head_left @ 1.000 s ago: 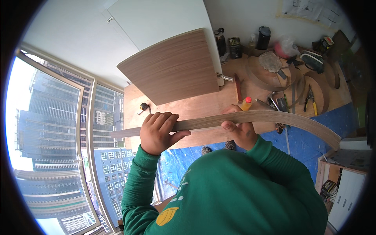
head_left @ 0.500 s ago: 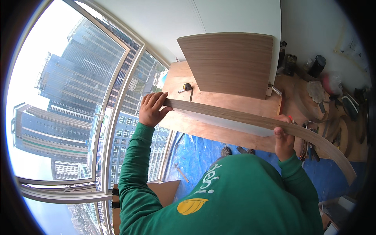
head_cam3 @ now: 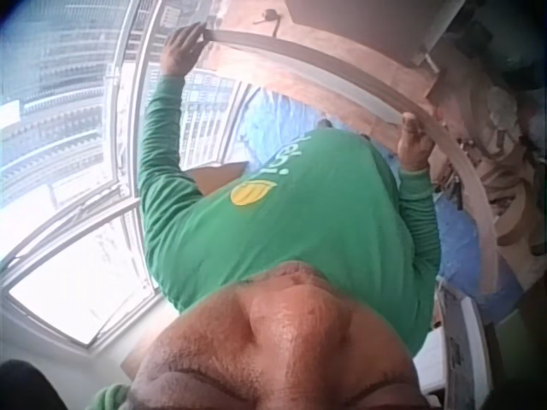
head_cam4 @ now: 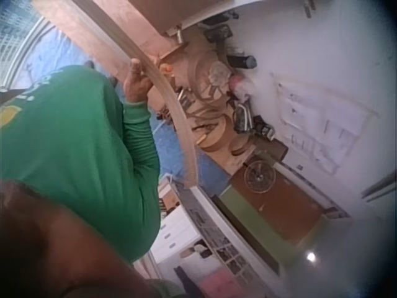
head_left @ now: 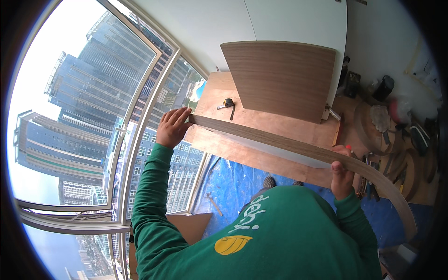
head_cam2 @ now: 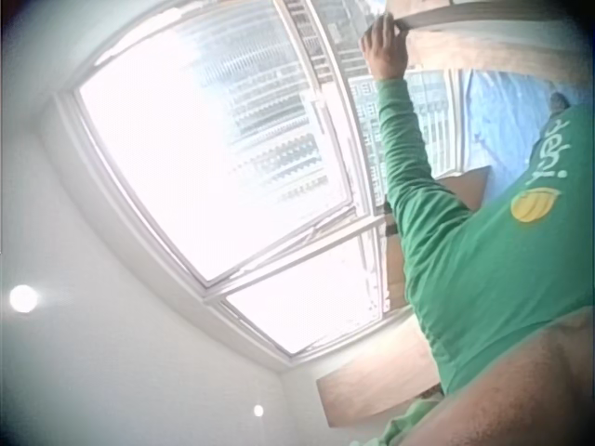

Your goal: The person assembles a wooden cabinet by aligning and hammering a curved wooden trim piece onto a cabinet door, then attaching a larger wooden panel to the cabinet frame. The person uses a hammer and a utility knife to secure and trim the components.

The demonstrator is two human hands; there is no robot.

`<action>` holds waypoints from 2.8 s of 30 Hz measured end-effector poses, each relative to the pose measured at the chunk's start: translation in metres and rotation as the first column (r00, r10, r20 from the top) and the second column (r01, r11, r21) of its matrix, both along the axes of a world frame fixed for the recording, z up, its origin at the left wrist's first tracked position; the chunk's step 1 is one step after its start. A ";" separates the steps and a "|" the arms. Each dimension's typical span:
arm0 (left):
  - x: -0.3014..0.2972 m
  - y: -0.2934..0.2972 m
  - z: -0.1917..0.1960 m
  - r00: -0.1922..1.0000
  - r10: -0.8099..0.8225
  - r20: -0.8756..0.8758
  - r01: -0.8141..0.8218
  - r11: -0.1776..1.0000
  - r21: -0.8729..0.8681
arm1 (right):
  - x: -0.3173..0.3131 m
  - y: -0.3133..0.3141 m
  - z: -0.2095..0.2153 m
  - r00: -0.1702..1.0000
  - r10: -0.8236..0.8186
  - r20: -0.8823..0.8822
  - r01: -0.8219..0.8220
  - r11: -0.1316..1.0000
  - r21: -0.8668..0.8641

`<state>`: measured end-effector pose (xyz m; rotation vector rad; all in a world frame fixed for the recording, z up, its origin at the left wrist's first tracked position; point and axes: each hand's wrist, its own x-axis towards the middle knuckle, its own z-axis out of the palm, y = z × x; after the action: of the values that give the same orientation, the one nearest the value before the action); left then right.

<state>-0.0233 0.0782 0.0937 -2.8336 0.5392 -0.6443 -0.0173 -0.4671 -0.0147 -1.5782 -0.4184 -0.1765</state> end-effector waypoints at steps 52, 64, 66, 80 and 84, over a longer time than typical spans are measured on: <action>0.054 -0.256 0.009 0.896 -0.311 -0.317 0.215 0.928 -0.304 | -0.046 -0.334 -0.300 0.448 -0.873 -0.193 -0.236 0.093 -0.967; 0.055 -0.259 0.010 0.903 -0.300 -0.308 0.207 0.931 -0.302 | -0.075 -0.322 -0.277 0.657 -0.752 -0.058 -0.061 0.024 -0.998; 0.057 -0.259 0.009 0.903 -0.300 -0.309 0.210 0.932 -0.295 | -0.083 -0.316 -0.280 0.654 -0.747 -0.120 -0.094 0.077 -0.993; 0.063 -0.259 0.005 0.902 -0.320 -0.291 0.234 0.926 -0.295 | -0.088 -0.187 -0.331 0.582 -0.777 -0.240 0.176 0.408 -0.896; 0.063 -0.260 0.004 0.902 -0.315 -0.297 0.227 0.928 -0.295 | -0.083 -0.179 -0.348 0.424 -0.845 -0.325 0.307 0.471 -0.827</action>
<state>0.0393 -0.1815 0.0980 -3.1648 0.9956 -0.2738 -0.1005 -0.6463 -0.3630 -2.3132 0.9330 0.0497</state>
